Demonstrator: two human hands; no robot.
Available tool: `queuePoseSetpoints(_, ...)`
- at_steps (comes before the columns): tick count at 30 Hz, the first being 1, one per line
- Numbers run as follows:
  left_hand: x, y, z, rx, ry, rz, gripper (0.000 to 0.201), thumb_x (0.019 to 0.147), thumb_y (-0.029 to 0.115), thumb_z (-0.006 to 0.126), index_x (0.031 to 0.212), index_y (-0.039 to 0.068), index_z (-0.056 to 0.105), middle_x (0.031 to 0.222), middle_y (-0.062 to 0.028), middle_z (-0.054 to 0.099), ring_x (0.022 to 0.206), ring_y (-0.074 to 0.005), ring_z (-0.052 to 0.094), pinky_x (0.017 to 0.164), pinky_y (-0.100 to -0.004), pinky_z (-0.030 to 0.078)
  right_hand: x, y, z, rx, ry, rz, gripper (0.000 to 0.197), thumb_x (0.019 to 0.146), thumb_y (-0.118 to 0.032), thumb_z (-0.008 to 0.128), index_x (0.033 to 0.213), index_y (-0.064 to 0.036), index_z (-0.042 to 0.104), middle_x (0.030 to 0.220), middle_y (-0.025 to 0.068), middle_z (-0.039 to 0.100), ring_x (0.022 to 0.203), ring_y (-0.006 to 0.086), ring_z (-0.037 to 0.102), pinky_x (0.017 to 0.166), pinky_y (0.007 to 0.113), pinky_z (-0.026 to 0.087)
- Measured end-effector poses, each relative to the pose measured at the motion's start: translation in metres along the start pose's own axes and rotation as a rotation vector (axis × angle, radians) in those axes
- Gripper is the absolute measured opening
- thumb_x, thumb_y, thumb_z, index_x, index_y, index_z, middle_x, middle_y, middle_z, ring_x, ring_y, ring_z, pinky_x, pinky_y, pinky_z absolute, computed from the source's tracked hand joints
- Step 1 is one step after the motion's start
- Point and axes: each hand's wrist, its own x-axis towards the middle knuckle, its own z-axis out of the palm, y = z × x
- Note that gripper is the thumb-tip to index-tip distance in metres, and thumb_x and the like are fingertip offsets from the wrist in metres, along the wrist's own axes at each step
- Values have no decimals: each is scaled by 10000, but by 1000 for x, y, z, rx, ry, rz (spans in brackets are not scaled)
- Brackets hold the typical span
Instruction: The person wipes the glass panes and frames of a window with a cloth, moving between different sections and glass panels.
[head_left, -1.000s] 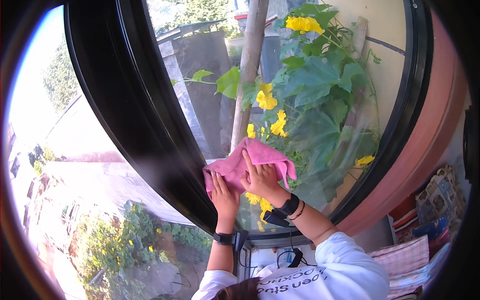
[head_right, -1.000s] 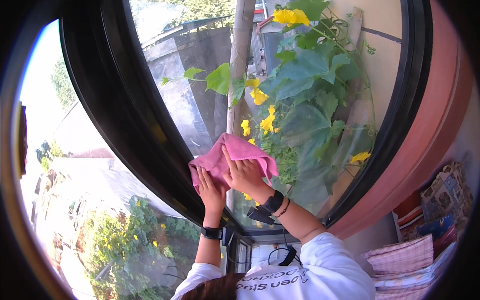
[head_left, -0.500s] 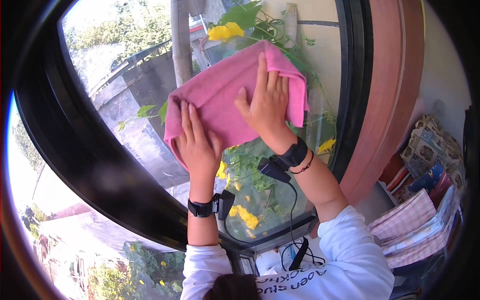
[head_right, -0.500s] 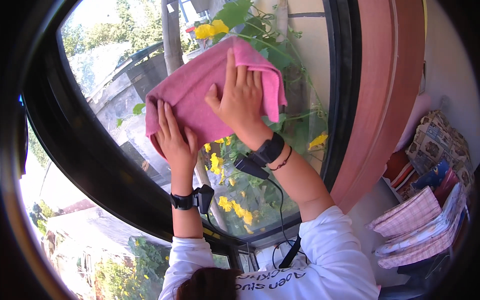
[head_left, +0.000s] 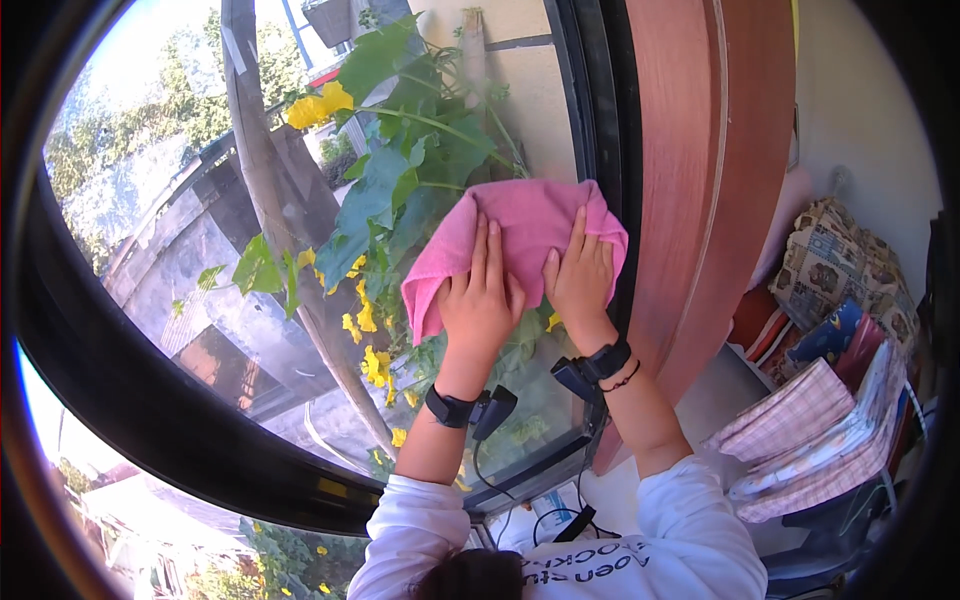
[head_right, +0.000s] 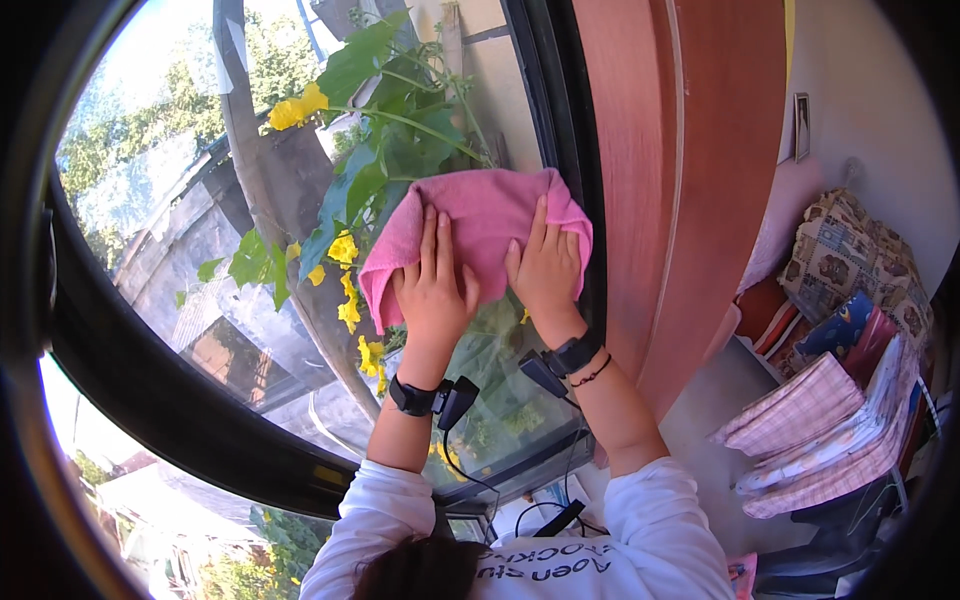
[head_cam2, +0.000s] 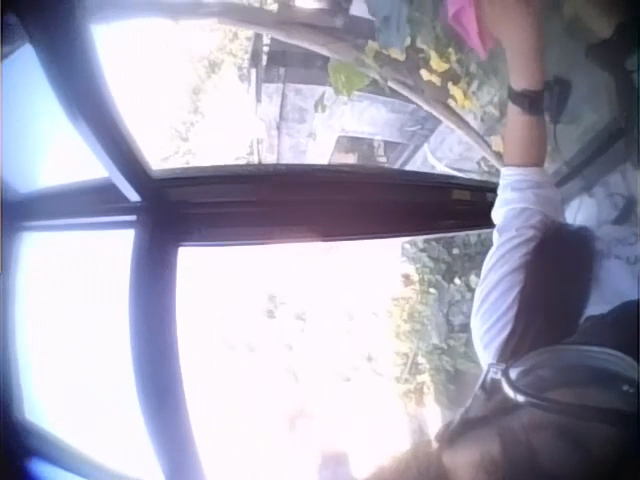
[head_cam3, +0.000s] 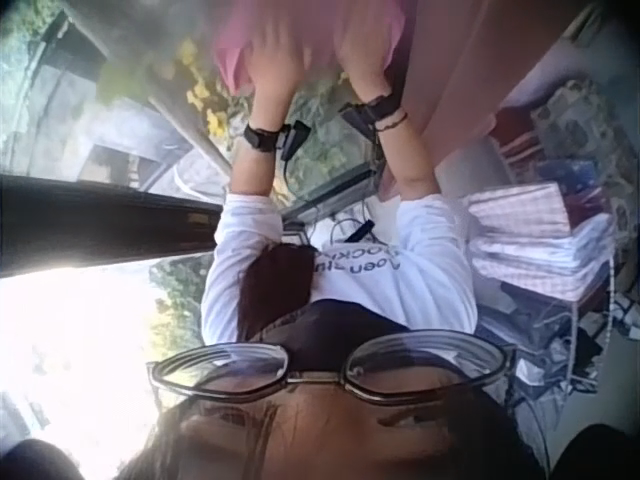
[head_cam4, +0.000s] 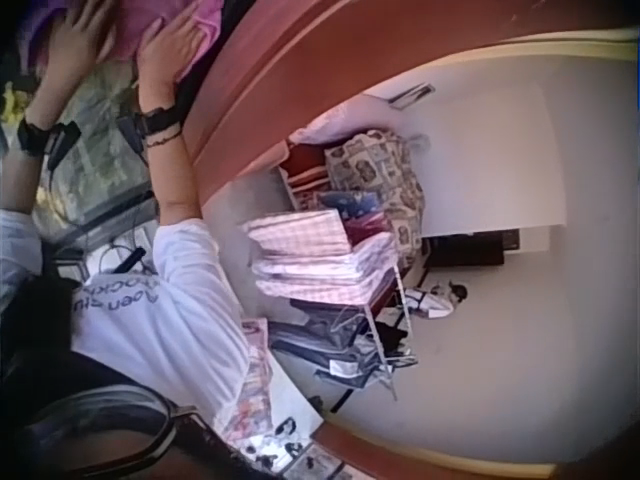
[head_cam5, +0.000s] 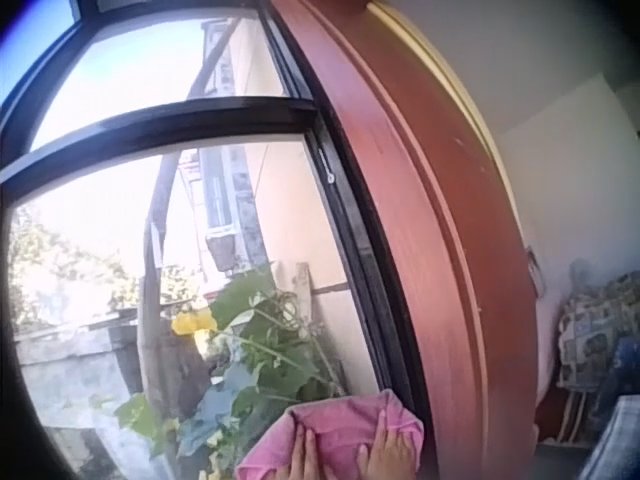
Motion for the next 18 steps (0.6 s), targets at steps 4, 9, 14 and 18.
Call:
queuePoseSetpoints(4,-50,7,12,-1,-129,23,591,642,164,512,1208,45,393,1248,-73,401,972,-207,494,741,-310,404,-54,13,13,-18,-76,39,643,699,-247,517,1215,68,298,1064,226,451,937,351,445,846,403,330)
queuePoseSetpoints(9,-153,9,27,-24,-359,51,617,661,213,538,1238,79,363,1253,-31,399,888,-144,530,697,-258,431,-152,33,33,-35,-388,145,659,712,-261,524,1221,78,276,1069,242,439,963,348,440,861,414,316)
queuePoseSetpoints(14,-219,-20,29,-6,-572,168,593,684,197,525,1244,99,358,1176,19,459,791,-120,527,635,-252,432,-206,59,28,177,-477,9,603,765,-241,485,1223,72,250,1109,262,379,1013,407,394,877,440,300)
queuePoseSetpoints(18,-190,-24,6,35,-493,230,560,656,174,536,1200,104,420,1230,55,416,892,-95,488,753,-268,386,-141,22,15,413,-261,123,591,759,-153,482,1238,68,215,1168,286,311,1062,427,330,898,440,269)
